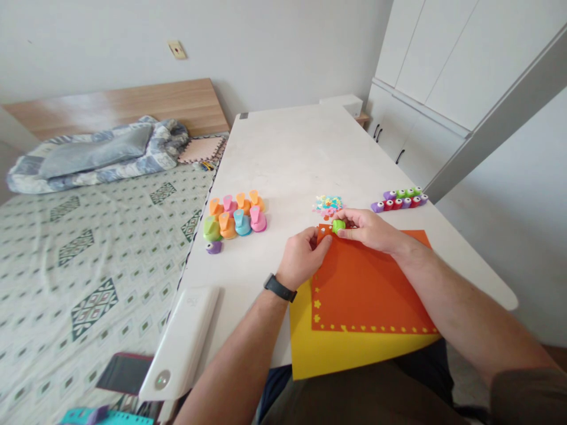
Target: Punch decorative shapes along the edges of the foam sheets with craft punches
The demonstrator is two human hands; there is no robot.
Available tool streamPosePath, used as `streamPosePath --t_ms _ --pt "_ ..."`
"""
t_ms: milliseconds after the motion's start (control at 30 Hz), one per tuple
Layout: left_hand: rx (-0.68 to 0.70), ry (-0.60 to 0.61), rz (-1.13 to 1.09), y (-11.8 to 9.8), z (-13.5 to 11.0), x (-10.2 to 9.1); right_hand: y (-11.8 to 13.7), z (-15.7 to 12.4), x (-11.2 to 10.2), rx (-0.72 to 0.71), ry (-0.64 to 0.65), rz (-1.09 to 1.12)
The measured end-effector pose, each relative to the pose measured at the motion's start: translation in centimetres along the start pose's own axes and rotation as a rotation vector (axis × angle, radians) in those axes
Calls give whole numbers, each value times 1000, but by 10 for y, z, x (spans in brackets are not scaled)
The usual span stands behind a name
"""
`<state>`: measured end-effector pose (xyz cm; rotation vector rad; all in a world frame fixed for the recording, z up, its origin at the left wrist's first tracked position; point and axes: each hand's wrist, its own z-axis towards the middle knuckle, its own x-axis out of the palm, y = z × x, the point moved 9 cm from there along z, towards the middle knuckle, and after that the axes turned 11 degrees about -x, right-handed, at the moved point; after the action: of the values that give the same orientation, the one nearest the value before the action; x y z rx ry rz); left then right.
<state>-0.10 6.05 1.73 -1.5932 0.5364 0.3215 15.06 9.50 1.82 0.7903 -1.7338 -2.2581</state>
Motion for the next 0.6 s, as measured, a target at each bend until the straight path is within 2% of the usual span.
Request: streamPosePath --t_ms 133,300,600 --pt "5 -30 -33 -5 2 -2 4 0 -1 -21 8 -1" --pt "10 23 -89 -11 4 4 7 -1 -2 -36 3 -33" --pt "-31 79 -73 -2 5 9 10 -1 3 -67 47 -80"
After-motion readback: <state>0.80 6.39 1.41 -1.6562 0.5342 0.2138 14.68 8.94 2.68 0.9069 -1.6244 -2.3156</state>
